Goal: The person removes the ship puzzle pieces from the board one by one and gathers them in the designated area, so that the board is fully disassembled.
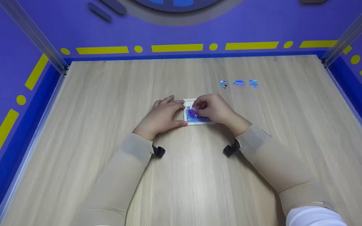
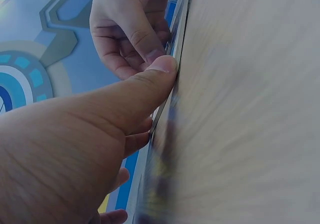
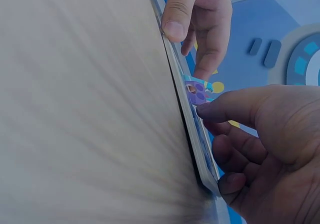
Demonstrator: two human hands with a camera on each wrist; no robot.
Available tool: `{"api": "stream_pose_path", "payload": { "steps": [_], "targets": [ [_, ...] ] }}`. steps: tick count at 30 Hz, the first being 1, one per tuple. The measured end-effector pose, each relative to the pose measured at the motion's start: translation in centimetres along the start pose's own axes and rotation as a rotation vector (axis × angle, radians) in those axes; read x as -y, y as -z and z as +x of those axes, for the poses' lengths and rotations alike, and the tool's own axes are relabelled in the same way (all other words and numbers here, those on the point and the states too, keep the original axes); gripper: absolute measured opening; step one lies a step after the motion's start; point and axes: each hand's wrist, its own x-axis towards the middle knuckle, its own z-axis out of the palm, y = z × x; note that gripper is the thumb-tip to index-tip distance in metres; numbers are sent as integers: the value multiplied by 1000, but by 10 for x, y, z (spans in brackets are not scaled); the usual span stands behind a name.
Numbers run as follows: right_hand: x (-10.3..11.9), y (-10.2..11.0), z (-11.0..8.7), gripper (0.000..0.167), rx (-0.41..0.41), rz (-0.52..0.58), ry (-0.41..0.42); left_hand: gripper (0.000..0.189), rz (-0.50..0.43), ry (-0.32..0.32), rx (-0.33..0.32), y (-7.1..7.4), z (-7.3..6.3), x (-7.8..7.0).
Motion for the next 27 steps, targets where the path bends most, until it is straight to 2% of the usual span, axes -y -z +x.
{"api": "stream_pose_path", "payload": {
  "steps": [18, 24, 27],
  "targets": [
    [-1, 1, 0, 22, 13, -22, -20, 75, 7, 0, 1, -1, 0, 0],
    [-4, 9, 1, 23, -8, 48, -27, 74, 12, 5, 2, 0, 0, 0],
    [-9, 17, 2, 26, -22, 140, -42, 74, 12, 7, 1, 0, 0, -1]
  ]
}}
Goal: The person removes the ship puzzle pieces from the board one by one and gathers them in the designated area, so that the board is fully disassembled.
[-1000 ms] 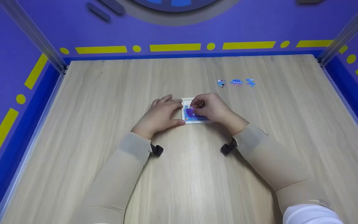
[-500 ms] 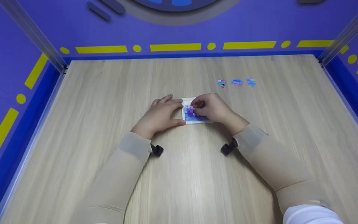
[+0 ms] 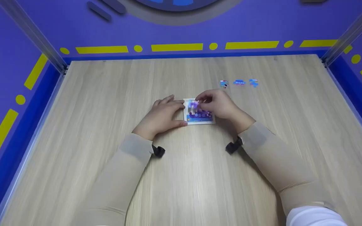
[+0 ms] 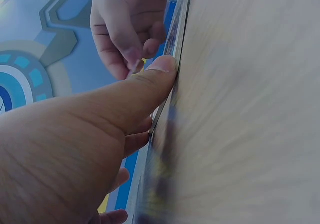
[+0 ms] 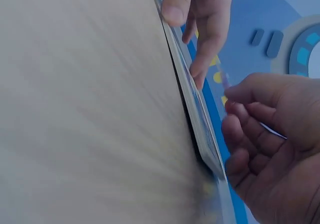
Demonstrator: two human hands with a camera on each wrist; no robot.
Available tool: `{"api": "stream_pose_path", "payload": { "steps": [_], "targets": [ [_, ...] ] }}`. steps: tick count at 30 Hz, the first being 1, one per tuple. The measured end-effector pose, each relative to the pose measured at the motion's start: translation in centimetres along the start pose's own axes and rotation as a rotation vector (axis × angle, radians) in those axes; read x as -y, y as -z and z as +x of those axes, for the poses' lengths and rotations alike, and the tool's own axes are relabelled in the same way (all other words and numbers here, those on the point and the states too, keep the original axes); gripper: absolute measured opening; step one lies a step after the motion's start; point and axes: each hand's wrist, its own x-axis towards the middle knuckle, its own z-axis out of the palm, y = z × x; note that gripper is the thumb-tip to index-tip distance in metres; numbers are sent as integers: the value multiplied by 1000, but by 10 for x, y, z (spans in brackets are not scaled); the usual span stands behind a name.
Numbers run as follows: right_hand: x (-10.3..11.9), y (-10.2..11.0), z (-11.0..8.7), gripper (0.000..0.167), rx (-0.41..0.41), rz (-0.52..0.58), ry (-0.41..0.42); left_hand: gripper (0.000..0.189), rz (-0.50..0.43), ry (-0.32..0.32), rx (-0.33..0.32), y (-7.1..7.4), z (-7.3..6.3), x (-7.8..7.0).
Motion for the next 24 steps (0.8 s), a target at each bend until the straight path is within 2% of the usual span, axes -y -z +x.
{"api": "stream_pose_path", "payload": {
  "steps": [8, 12, 18, 24],
  "targets": [
    [-20, 30, 5, 29, 30, 371, -193, 73, -3, -3, -4, 0, 0, -1],
    [-29, 45, 5, 27, 39, 507, -239, 72, -6, -1, -2, 1, -1, -1],
    [-40, 66, 3, 24, 9, 512, -257, 72, -12, 2, -1, 1, -1, -1],
    [-51, 88, 0, 24, -38, 502, -329, 72, -11, 1, -1, 1, 0, -1]
  ]
}}
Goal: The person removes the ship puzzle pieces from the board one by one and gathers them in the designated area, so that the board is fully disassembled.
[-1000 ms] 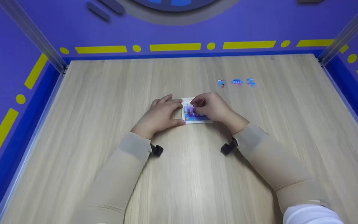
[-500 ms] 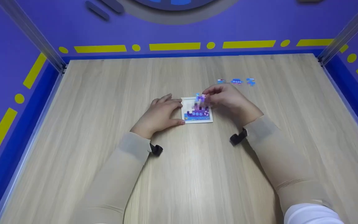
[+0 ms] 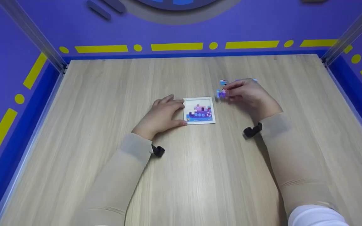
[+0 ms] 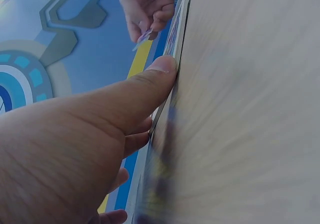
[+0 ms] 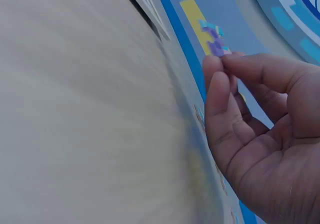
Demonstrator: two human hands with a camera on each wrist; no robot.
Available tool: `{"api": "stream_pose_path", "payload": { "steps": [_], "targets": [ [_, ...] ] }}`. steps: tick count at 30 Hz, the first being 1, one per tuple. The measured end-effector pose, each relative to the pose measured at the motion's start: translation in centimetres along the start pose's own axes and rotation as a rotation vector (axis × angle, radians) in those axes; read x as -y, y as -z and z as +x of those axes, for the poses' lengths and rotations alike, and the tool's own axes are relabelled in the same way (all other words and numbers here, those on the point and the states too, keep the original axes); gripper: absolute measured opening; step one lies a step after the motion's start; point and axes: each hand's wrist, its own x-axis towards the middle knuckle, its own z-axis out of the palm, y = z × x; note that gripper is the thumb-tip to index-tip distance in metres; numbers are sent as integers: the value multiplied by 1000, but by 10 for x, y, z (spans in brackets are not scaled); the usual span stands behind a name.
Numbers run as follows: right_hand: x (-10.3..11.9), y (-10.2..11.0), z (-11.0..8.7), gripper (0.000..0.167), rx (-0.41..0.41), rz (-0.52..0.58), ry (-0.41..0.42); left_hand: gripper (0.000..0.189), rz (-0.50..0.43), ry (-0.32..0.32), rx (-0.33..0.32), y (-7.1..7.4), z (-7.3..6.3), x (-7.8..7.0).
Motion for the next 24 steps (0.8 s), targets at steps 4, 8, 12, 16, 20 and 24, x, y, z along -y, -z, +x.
{"api": "stream_pose_path", "payload": {
  "steps": [4, 8, 12, 16, 20, 24],
  "targets": [
    [-1, 13, 0, 29, -41, -26, -35, 73, 3, -2, -1, 0, 1, 0],
    [-2, 17, 0, 36, -57, -62, -51, 74, -1, 4, -1, -1, 1, 0],
    [-1, 14, 1, 38, -57, -122, -52, 74, -14, 15, 4, -2, 1, 1],
    [0, 9, 1, 33, -88, -241, -27, 74, -16, 16, 7, -2, 1, 1],
    [1, 5, -1, 28, -127, -354, -4, 74, -11, 15, 6, -3, 1, 1],
    [1, 3, 0, 28, -143, -408, 7, 74, -4, 13, 3, -2, 1, 1]
  ]
}}
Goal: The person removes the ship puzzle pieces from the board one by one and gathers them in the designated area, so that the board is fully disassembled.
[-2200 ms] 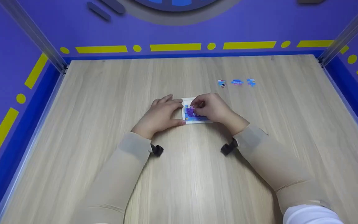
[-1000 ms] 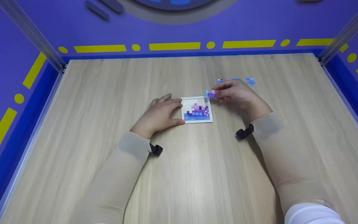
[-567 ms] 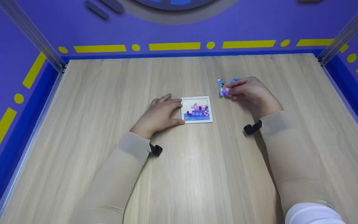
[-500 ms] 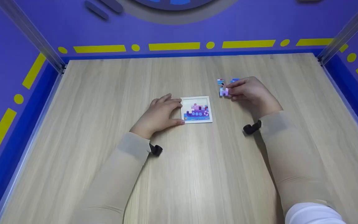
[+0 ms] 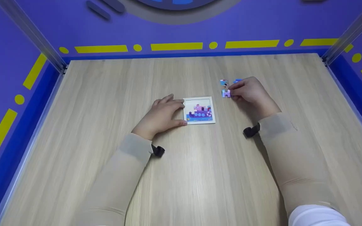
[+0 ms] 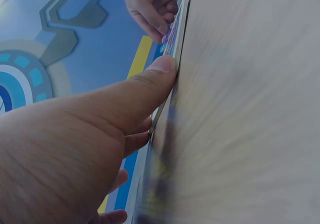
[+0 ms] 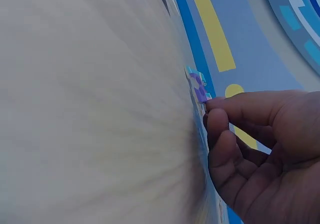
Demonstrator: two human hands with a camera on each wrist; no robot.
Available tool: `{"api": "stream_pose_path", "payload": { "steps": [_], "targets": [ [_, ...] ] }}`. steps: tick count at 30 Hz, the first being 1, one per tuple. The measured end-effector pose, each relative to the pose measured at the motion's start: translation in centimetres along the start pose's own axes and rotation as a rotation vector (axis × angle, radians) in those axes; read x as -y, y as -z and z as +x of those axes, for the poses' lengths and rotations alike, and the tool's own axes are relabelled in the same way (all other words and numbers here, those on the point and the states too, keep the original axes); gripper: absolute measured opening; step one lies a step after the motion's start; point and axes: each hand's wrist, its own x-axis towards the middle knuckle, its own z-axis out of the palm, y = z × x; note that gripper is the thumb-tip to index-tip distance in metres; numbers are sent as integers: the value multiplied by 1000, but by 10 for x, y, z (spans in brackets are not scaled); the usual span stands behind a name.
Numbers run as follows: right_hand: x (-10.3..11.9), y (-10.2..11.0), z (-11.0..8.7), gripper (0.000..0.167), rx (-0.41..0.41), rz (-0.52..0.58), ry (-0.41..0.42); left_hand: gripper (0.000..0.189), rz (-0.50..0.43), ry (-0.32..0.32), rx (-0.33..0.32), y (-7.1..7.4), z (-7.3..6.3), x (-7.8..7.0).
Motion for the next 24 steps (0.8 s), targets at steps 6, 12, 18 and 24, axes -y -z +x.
{"api": "stream_pose_path", "payload": {
  "steps": [6, 12, 18, 24],
  "targets": [
    [0, -1, 1, 28, -15, -21, 20, 74, 1, -2, 1, 0, 0, 0],
    [-1, -2, 2, 26, -24, -18, 37, 74, 5, 5, 0, 0, 0, 0],
    [-2, -2, 3, 26, -46, -71, 39, 73, 11, 15, -4, 0, 0, -2],
    [-1, -2, 2, 28, -49, -60, 23, 73, 13, 16, 0, 0, 0, -2]
  ]
}}
